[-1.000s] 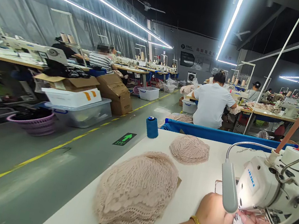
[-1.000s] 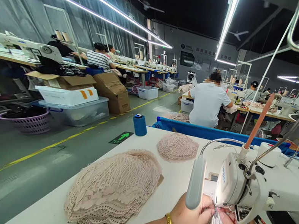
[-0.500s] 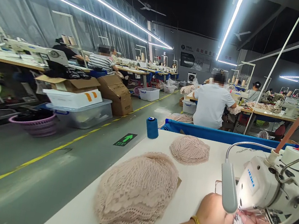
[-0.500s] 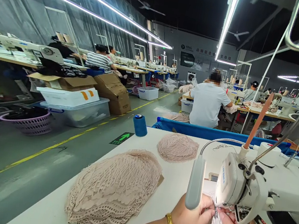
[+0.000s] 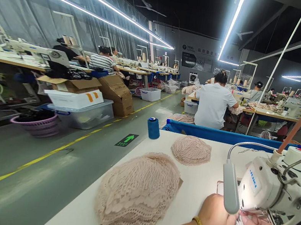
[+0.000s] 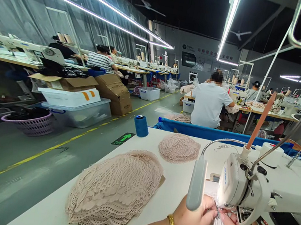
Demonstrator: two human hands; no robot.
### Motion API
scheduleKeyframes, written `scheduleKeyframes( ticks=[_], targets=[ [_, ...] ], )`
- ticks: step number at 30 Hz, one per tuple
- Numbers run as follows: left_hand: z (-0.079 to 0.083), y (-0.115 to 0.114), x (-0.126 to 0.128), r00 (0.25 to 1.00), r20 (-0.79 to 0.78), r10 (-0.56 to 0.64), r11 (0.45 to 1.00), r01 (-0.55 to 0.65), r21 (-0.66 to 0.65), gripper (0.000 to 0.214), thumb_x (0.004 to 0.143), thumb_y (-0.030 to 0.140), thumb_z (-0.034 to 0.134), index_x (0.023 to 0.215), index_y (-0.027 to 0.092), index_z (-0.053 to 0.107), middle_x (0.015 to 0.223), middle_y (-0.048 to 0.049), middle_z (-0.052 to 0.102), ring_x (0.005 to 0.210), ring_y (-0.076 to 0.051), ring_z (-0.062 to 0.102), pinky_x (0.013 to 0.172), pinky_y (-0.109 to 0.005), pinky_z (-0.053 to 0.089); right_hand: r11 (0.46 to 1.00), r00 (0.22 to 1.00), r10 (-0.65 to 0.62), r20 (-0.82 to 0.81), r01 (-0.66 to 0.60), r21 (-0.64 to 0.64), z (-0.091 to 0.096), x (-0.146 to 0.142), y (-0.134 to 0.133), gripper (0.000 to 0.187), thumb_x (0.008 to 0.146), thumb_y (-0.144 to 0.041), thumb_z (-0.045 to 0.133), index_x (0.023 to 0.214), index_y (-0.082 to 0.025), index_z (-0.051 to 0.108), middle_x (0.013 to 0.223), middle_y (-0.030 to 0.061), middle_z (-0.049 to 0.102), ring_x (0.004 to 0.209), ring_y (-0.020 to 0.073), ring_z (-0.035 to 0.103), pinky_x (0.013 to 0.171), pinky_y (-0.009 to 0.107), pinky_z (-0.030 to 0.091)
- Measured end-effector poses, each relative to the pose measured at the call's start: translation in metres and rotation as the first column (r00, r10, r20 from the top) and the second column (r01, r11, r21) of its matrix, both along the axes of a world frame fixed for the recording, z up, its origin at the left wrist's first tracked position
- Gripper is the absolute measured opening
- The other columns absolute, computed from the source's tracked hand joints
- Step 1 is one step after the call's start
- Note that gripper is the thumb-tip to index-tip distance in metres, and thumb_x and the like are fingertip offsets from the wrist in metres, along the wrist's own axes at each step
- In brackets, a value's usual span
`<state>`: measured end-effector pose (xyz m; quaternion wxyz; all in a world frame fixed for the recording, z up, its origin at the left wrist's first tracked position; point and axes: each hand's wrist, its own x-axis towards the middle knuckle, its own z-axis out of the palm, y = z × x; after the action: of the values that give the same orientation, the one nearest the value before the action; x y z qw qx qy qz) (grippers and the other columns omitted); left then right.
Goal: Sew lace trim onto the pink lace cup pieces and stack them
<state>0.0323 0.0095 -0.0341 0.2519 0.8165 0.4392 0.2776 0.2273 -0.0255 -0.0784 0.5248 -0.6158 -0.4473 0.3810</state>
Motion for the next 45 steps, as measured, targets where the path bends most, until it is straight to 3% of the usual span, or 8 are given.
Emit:
scheduleKeyframes(
  ticks=[20,27,40,45],
  targets=[
    [-0.0021,0.0011,-0.0003,1.000,-0.008,-0.002,1.000,0.003,0.027,0.021,0.092,0.029,0.062,0.076,0.021,0.074,0.077,-0.0047,0.076,0.074,-0.022,0.069,0.069,-0.031,0.045,0.999,0.999,-0.038,0.000,0.038,0.004,-0.0105,0.0019,0.0040,0.039,0.062,-0.049,0.097,0.082,-0.019,0.083,0.095,0.0149,0.086,0.100,0.0387,0.082,0.099,0.048,0.063],
    [-0.0034,0.0005,0.0002,1.000,-0.002,-0.004,0.999,0.005,0.036,0.020,0.092,0.027,0.063,0.077,0.022,0.075,0.077,-0.0043,0.076,0.073,-0.021,0.069,0.069,-0.031,0.045,1.000,1.000,0.002,-0.002,-0.002,0.006,-0.0061,0.0007,0.0017,0.037,0.067,-0.048,0.095,0.088,-0.019,0.085,0.103,0.0146,0.086,0.107,0.0378,0.081,0.100,0.045,0.063],
    [-0.0031,0.0001,-0.0011,0.999,0.030,-0.012,0.998,0.010,0.057,0.022,0.093,0.027,0.061,0.075,0.021,0.072,0.072,-0.0018,0.072,0.069,-0.019,0.067,0.065,-0.028,0.044,1.000,0.999,-0.027,0.037,0.027,-0.005,-0.0071,0.0028,0.0054,0.033,0.064,-0.047,0.093,0.082,-0.021,0.084,0.093,0.0114,0.086,0.103,0.0387,0.082,0.108,0.048,0.060],
    [-0.0045,0.0002,-0.0005,0.999,0.040,-0.013,0.997,0.010,0.071,0.021,0.091,0.027,0.062,0.073,0.021,0.070,0.070,-0.0018,0.070,0.067,-0.019,0.066,0.063,-0.028,0.043,1.000,1.000,-0.024,0.005,0.024,-0.001,-0.0100,0.0028,0.0058,0.036,0.062,-0.049,0.094,0.082,-0.020,0.084,0.093,0.0126,0.086,0.099,0.0401,0.083,0.100,0.050,0.064]
  ],
)
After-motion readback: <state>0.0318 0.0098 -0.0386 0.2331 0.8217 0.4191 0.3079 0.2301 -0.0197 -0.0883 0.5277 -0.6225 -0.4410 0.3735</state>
